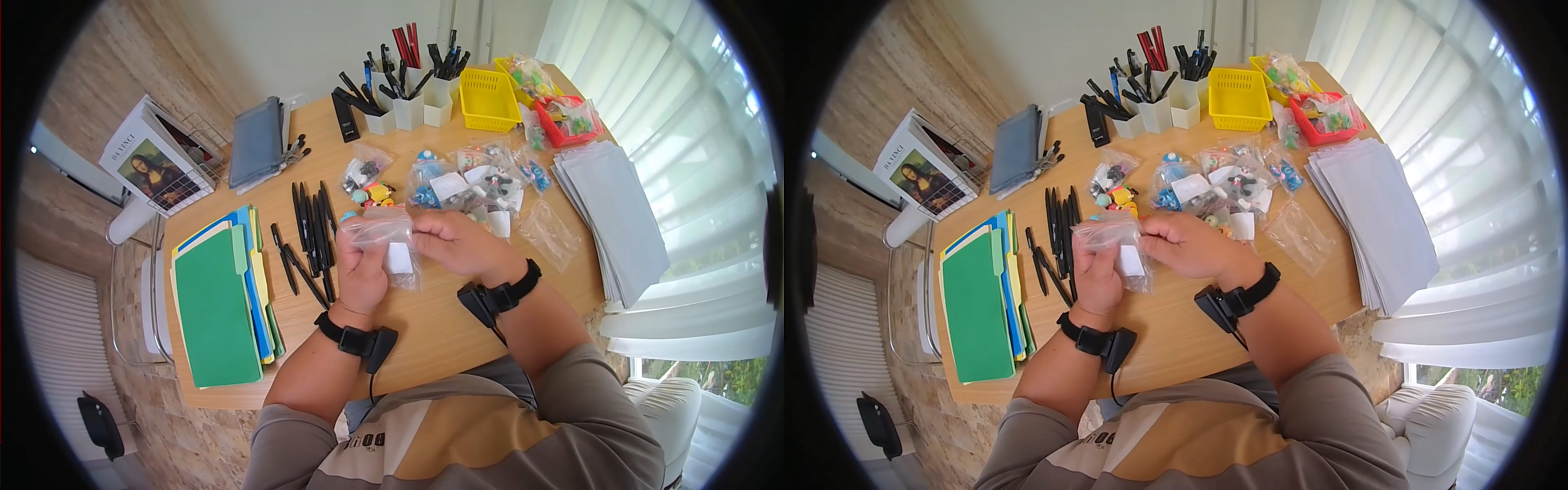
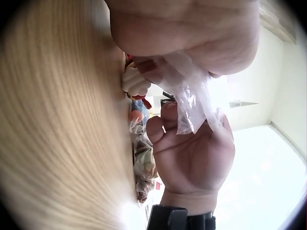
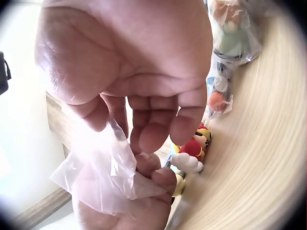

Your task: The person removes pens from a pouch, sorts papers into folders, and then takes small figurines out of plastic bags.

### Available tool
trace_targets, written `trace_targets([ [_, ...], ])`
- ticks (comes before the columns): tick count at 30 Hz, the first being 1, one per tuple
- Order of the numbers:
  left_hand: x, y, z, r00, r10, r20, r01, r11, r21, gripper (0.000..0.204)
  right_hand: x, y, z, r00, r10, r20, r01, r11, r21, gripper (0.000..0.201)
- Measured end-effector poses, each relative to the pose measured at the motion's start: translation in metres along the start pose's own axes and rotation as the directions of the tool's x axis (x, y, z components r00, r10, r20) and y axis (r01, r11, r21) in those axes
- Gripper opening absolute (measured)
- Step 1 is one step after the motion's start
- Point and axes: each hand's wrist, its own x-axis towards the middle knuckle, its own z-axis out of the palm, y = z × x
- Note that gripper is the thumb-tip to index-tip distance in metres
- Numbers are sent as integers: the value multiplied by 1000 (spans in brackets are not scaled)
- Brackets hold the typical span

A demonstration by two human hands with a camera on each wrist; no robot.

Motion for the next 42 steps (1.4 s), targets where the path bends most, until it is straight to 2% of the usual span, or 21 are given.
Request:
trace_targets([
  [2,0,1,2,997,-64,-35,61,995,-80,32,0,-4,1,1000,-12,-1,12,1000,15,27],
  [4,0,0,1,996,-79,-32,76,995,-69,37,-1,-24,2,1000,-24,17,16,925,381,43],
  [5,0,-1,1,995,-92,-29,90,994,-59,42,-2,-22,4,1000,-24,17,16,925,380,43],
  [7,-2,-1,1,996,-91,-11,91,996,-10,44,-3,-10,9,995,-69,-76,92,930,355,56],
  [11,-2,7,9,996,-85,12,84,993,81,49,2,5,9,996,-13,-90,39,952,304,56],
  [14,0,9,10,998,-63,21,61,994,88,50,1,2,8,993,-45,-107,68,973,219,54],
  [16,-2,4,4,996,-72,54,68,994,83,49,1,0,10,977,-140,-159,165,974,153,49],
  [18,-4,0,-1,993,-82,87,75,994,79,48,1,4,11,981,-139,-139,159,976,147,44],
  [20,-5,-1,-4,977,-175,125,159,978,132,39,1,2,11,983,-136,-119,153,978,141,40],
  [22,-5,-1,-5,972,-194,135,167,968,185,36,0,-4,12,989,-76,-128,104,967,233,30],
  [24,-4,1,-4,966,-213,144,175,955,237,34,0,-1,12,988,-63,-141,97,964,247,28],
  [26,-3,3,0,974,-148,171,88,944,318,34,-1,0,11,987,-49,-153,88,961,261,26],
  [28,-4,-4,-5,968,-167,186,99,939,329,33,-2,1,9,989,-30,-145,81,928,365,20],
  [32,-2,6,1,960,-179,214,81,913,400,31,-2,4,13,972,-42,-231,144,883,447,11],
  [36,-8,0,-6,958,-191,216,131,956,264,33,0,5,12,974,-69,-215,161,879,449,8],
  [38,-9,-1,-6,957,-192,217,183,981,60,37,1,4,12,975,-87,-203,173,869,464,8],
  [42,-8,0,-2,962,-174,211,154,982,109,38,4,7,21,962,-162,-220,250,847,470,10],
])
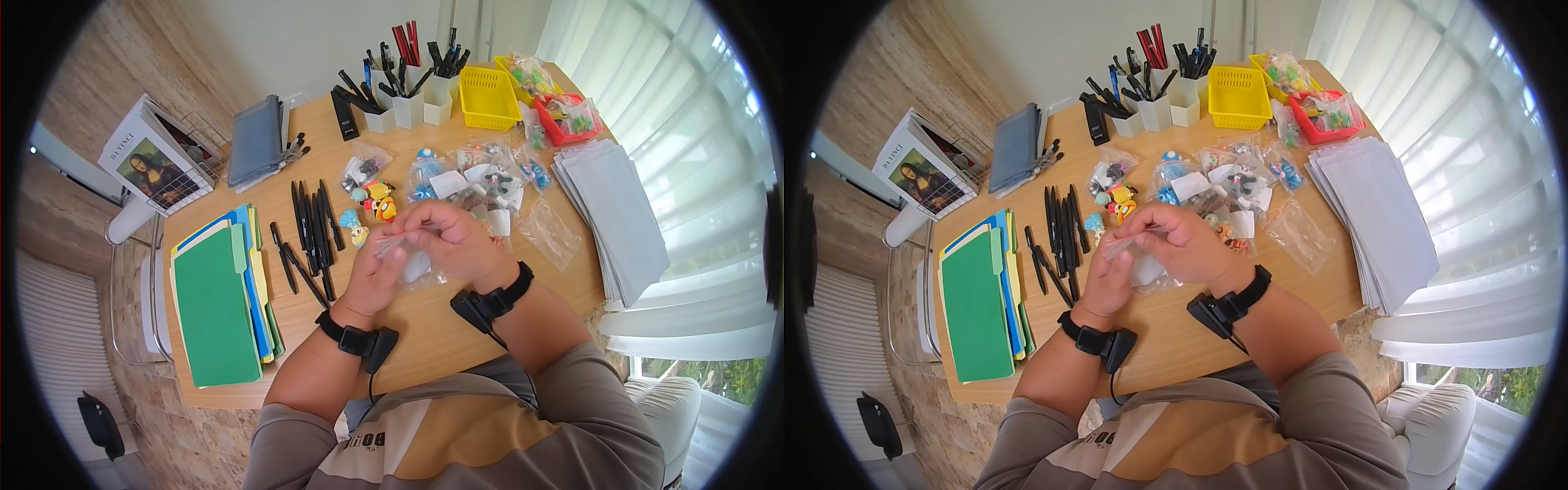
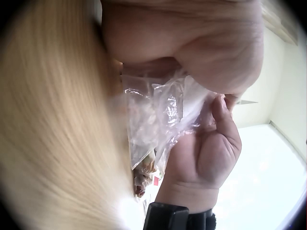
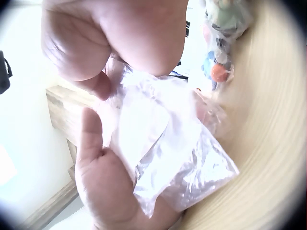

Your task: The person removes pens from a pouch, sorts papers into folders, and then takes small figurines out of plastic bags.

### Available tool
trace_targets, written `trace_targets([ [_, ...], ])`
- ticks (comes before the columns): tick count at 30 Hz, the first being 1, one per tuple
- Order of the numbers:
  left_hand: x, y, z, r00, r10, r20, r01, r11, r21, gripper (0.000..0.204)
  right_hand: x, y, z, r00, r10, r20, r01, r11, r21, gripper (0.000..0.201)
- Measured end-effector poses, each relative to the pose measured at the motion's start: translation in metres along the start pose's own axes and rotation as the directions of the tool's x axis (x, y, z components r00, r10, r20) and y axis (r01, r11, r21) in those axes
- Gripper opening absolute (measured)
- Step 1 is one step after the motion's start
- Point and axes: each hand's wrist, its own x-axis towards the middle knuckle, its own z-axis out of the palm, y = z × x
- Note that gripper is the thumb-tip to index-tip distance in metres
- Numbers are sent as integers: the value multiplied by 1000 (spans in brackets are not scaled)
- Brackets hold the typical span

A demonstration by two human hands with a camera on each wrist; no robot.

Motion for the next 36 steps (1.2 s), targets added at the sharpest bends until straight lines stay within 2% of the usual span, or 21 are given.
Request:
trace_targets([
  [2,1,-2,1,999,2,-40,1,997,78,36,-1,1,4,1000,-14,0,14,1000,22,11],
  [4,1,-1,-2,1000,-4,-19,5,996,90,34,-2,-1,7,999,-36,-31,32,992,-120,14],
  [6,2,3,0,1000,-9,1,8,995,102,33,-2,0,4,1000,-27,-11,24,985,-170,15],
  [8,2,10,6,997,-82,9,82,997,13,29,-2,1,0,1000,-16,8,17,975,-220,15],
  [10,3,15,5,991,-136,7,135,991,6,28,-1,1,-6,986,-119,-120,72,940,-334,13],
  [11,3,16,5,982,-189,4,189,982,-2,27,1,-2,-10,986,-119,-120,72,940,-334,13],
  [13,3,13,7,983,-177,54,176,984,9,27,7,-9,-21,893,-268,-362,-89,683,-725,15],
  [14,2,12,7,980,-166,106,165,986,18,27,8,-8,-27,894,-267,-360,-88,683,-725,15],
  [16,2,7,3,969,-188,157,181,982,57,25,7,-3,-37,940,-266,-214,-81,435,-897,20],
  [17,2,5,1,955,-212,209,195,976,98,24,6,-2,-36,939,-267,-215,-82,434,-897,20],
  [19,1,4,-1,946,-226,232,208,973,102,22,1,0,-30,981,-178,-75,-48,153,-987,25],
  [20,0,3,-1,937,-240,252,220,970,105,20,-1,0,-29,981,-178,-76,-48,153,-987,25],
  [22,-1,4,-1,939,-229,255,212,973,93,21,-3,-1,-29,989,-103,-103,-95,77,-992,36],
  [26,-1,5,-2,933,-250,260,232,968,98,21,-2,-4,-30,984,-101,-149,-142,67,-988,33],
  [28,0,10,2,938,-227,264,209,973,96,19,-2,-5,-29,983,-35,-178,-177,9,-984,29],
  [31,0,10,2,939,-213,270,194,976,98,17,-5,-4,-29,989,-51,-139,-135,75,-988,26],
  [36,0,6,0,929,-235,284,206,970,131,18,-4,-1,-31,986,-93,-138,-135,35,-990,18],
])
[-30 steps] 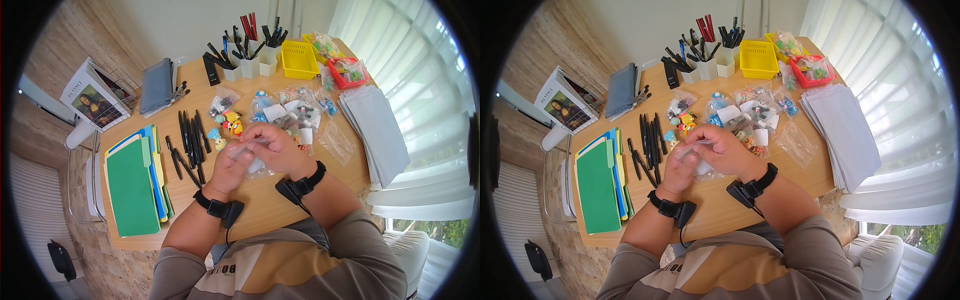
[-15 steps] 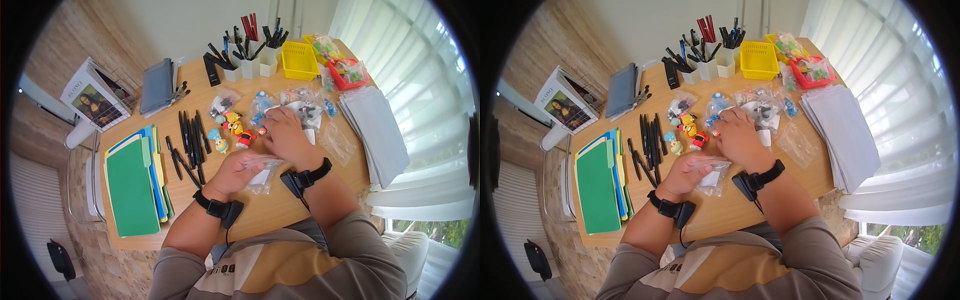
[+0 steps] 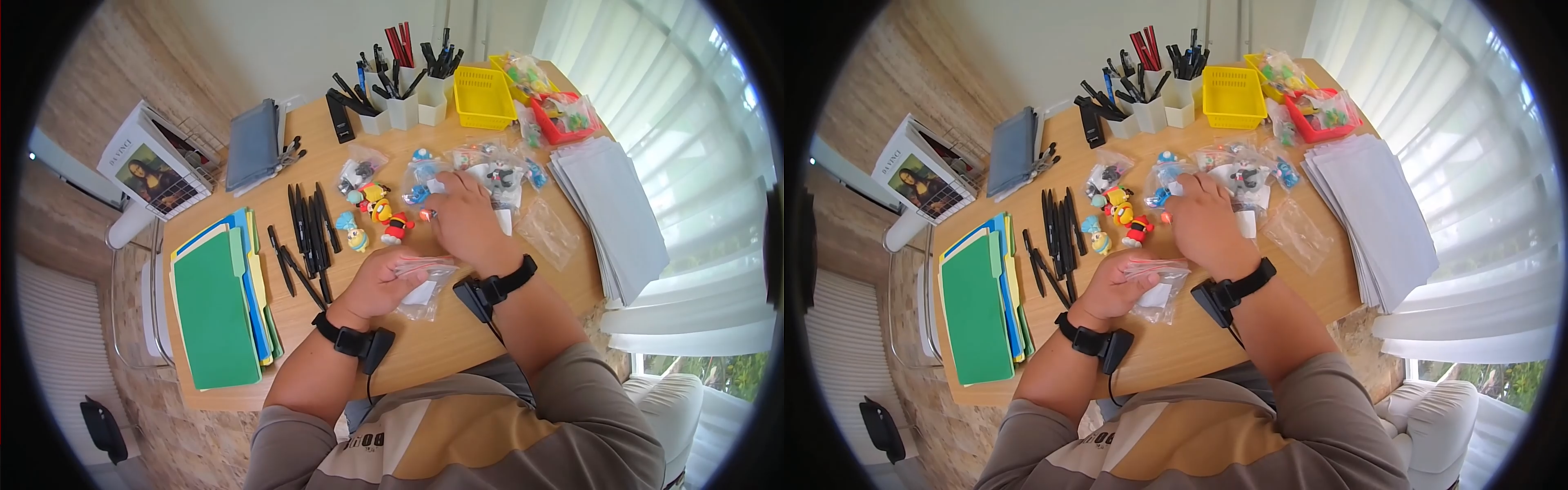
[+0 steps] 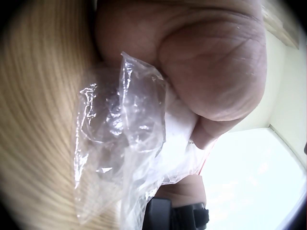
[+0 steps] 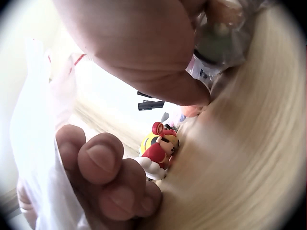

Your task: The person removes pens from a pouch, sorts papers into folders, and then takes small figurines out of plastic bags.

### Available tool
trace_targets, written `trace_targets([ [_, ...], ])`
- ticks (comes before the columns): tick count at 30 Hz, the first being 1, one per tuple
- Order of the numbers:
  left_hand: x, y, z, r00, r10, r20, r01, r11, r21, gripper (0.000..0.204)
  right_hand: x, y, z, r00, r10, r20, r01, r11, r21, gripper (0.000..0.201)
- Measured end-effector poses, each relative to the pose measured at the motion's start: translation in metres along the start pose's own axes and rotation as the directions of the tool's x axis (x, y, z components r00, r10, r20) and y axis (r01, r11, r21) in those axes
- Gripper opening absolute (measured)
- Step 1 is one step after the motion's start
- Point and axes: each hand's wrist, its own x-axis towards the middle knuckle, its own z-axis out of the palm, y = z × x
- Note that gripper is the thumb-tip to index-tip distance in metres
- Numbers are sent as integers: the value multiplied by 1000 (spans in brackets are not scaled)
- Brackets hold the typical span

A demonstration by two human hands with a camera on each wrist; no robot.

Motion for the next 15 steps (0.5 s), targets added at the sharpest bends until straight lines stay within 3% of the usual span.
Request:
trace_targets([
  [8,1,10,3,1000,2,-3,-2,1000,-14,18,2,3,4,1000,-23,-9,23,1000,1,7],
  [11,0,1,0,1000,-9,5,9,1000,16,15,7,-4,-7,991,-137,-3,136,982,128,6],
  [13,0,1,1,1000,2,5,-2,1000,-16,13,14,-13,-12,956,-201,-212,269,889,371,2],
  [14,0,2,1,1000,10,5,-10,999,-48,13,14,-13,-10,956,-204,-212,272,888,371,2],
  [15,1,3,1,1000,10,2,-10,999,-49,13,13,-14,-8,972,-99,-214,198,838,509,3],
])
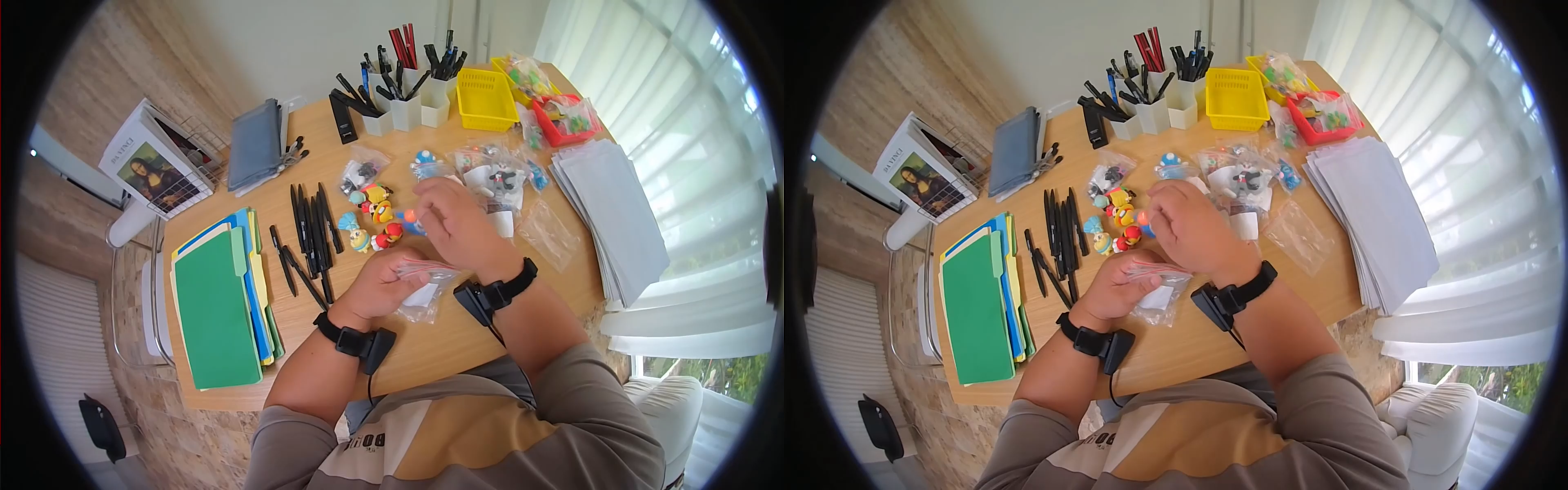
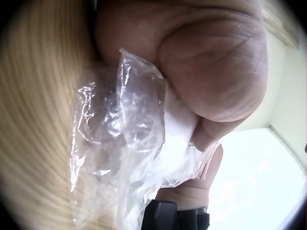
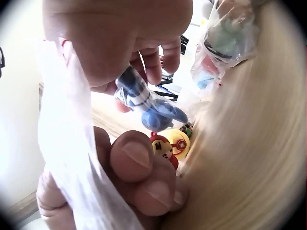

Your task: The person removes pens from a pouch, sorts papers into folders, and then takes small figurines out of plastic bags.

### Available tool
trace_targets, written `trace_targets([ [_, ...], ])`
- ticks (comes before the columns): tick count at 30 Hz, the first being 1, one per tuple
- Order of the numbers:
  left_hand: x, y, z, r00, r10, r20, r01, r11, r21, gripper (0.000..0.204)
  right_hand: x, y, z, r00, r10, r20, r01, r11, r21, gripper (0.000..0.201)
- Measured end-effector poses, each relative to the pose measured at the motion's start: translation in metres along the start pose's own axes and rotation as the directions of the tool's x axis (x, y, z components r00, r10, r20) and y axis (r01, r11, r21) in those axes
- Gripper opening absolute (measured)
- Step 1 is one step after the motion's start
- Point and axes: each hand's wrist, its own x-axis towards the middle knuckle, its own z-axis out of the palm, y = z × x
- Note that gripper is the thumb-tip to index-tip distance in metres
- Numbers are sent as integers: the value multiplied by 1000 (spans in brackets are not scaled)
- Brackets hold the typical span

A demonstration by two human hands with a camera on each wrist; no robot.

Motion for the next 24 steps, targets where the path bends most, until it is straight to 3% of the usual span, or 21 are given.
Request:
trace_targets([
  [1,0,1,0,1000,13,9,-13,1000,19,12,-1,0,1,994,97,-43,-91,987,136,5],
  [2,1,1,0,999,26,20,-27,999,37,12,-2,0,1,994,98,-41,-91,986,136,5],
  [4,0,-1,-2,1000,22,19,-23,999,44,11,-3,-2,-2,971,239,-10,-235,960,149,9],
  [11,1,6,3,1000,30,-5,-30,1000,2,11,-2,-4,-1,930,364,42,-366,917,157,12],
  [13,0,-1,1,1000,19,-6,-19,1000,2,11,-1,0,2,897,438,-60,-427,893,138,16],
  [16,1,-4,-2,1000,20,2,-20,999,25,12,-2,7,1,940,339,24,-339,941,-13,20],
  [20,1,-3,-1,1000,19,13,-20,999,48,13,-1,-4,-1,909,411,64,-411,911,-5,22],
  [23,2,1,-2,998,52,29,-55,992,111,13,-4,2,5,944,329,30,-330,944,15,23],
  [24,2,2,-2,998,52,28,-55,992,112,13,-6,4,7,921,388,36,-389,914,111,20],
])
